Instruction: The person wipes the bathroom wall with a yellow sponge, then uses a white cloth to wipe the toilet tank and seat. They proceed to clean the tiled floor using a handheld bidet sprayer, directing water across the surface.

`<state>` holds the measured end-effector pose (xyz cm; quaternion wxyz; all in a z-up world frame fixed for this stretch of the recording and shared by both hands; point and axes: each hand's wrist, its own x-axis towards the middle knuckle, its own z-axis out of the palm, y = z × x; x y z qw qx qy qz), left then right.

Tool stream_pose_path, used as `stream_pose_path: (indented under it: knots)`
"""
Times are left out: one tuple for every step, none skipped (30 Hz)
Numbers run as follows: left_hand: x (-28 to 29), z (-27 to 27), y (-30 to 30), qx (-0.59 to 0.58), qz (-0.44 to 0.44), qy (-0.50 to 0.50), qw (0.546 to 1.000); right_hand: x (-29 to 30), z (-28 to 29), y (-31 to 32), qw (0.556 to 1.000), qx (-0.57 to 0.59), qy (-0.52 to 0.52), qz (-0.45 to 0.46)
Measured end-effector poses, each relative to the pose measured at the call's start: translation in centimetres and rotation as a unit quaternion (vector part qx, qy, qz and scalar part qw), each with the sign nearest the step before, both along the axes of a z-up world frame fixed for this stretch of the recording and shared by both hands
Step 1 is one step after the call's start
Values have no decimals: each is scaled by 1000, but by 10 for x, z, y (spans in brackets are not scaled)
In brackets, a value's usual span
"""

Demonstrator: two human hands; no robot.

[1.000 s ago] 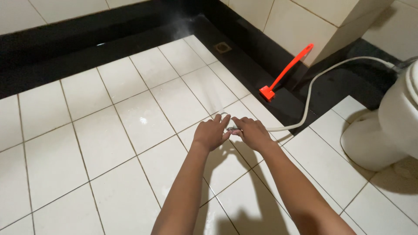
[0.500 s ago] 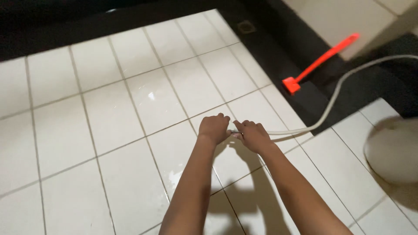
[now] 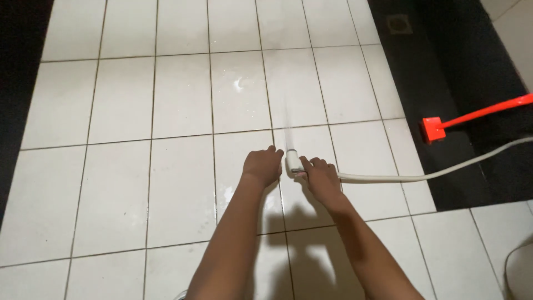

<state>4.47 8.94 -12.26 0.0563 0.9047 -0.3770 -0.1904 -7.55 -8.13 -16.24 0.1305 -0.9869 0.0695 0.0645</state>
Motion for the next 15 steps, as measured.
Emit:
stream_pose_path:
  knots:
    - [-2,5,1,-1,4,0,1000,4,-2,-1,1000,-1,0,4]
    - [-5,9,3,-1,5,2,1000,6,-5,0,1000,3,-23,4]
    - [-8,13,5,-1,6,4,1000,7,-7,0,999,8,-46,4]
    - [-11,15,7,0,7,4,1000,8,-9,2,999,9,-46,6]
    - [-14,18,9,-3,6,4,1000,9,-11,4,999,7,-45,5]
    - [-16,21,11,-6,4,2,1000,11,-12,6,999,5,-46,5]
    - [-19,21,12,-4,6,2,1000,11,-10,7,999,7,-47,7]
    - [-21,22,14,-4,7,-1,1000,11,-8,9,1000,4,-27,8]
    - [-24,23,17,-3,9,-3,1000,12,-5,12,1000,1,-7,10]
    - [-25,23,18,-2,12,-5,1000,12,-4,11,1000,2,-9,12]
    - [-26,23,20,1,14,-8,1000,13,-3,11,1000,0,-2,15]
    - [-29,22,22,3,18,-10,1000,12,-2,12,1000,-2,7,18]
    - [-29,24,25,4,22,-11,1000,12,-6,11,1000,-1,6,22]
    - [-30,26,27,10,24,-10,1000,11,-10,11,1000,-2,-8,24]
    - [-30,28,29,16,26,-9,999,10,-13,10,999,-2,-21,25]
